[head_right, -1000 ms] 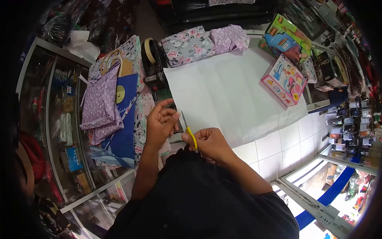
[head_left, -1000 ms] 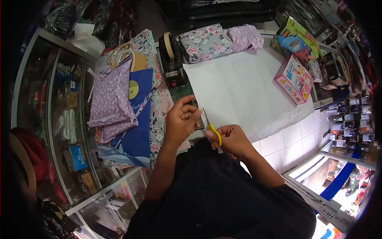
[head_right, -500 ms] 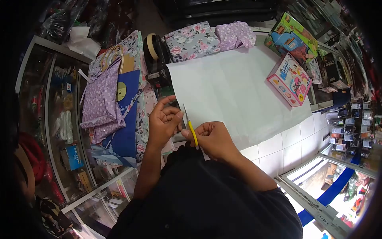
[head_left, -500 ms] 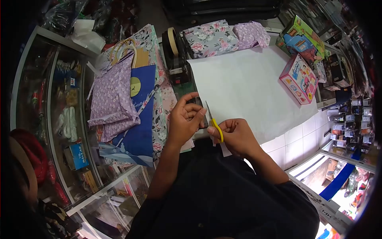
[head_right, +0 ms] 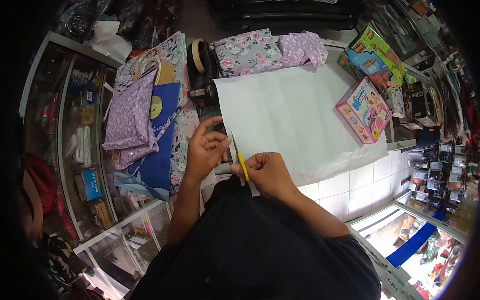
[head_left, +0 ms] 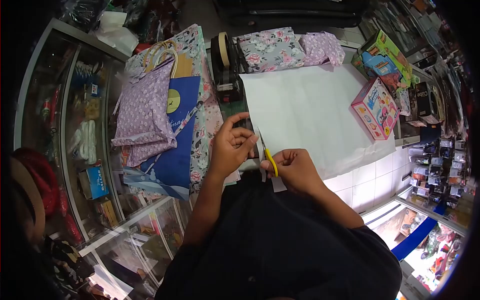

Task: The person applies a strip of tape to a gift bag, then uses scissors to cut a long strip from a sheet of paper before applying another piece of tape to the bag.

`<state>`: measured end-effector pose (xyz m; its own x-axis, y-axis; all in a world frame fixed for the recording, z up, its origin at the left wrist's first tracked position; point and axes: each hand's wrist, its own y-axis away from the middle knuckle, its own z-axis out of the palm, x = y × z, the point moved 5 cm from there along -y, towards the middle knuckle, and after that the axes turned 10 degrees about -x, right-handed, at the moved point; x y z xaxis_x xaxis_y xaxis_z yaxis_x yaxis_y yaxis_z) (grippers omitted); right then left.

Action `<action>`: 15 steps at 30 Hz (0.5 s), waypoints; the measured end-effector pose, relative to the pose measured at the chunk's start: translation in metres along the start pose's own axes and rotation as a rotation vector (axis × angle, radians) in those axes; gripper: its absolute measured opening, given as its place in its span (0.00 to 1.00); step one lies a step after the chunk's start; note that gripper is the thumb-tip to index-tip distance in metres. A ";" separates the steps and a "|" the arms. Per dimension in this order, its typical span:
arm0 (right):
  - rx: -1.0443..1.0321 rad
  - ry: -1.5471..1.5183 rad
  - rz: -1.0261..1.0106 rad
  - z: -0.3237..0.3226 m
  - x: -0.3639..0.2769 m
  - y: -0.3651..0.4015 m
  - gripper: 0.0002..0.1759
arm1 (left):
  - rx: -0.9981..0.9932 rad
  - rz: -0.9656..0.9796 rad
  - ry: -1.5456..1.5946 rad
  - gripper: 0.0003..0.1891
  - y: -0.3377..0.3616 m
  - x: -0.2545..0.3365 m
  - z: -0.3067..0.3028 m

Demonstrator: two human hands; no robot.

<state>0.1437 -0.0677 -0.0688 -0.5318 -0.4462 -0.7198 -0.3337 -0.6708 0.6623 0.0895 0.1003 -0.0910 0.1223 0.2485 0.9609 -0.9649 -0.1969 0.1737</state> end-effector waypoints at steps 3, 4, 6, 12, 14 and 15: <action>-0.017 -0.014 -0.026 0.000 0.001 -0.002 0.19 | 0.010 0.006 -0.003 0.26 0.001 0.002 0.000; -0.022 -0.015 -0.021 0.000 -0.001 0.000 0.19 | 0.016 0.002 -0.002 0.26 0.001 0.001 0.000; -0.062 -0.024 0.023 0.000 -0.009 0.003 0.22 | 0.023 -0.006 -0.027 0.25 0.000 0.002 0.000; -0.082 0.027 0.037 -0.004 -0.005 -0.004 0.24 | 0.220 -0.124 -0.076 0.17 0.003 0.005 0.000; -0.087 0.033 0.033 -0.004 -0.006 -0.004 0.24 | 0.244 -0.117 -0.153 0.16 -0.001 0.012 0.001; -0.088 0.037 0.030 -0.004 -0.006 -0.003 0.24 | 0.263 -0.112 -0.228 0.16 -0.004 0.015 0.000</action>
<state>0.1509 -0.0646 -0.0673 -0.5112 -0.4872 -0.7081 -0.2474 -0.7055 0.6641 0.0950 0.1046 -0.0769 0.3013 0.0703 0.9509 -0.8536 -0.4247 0.3018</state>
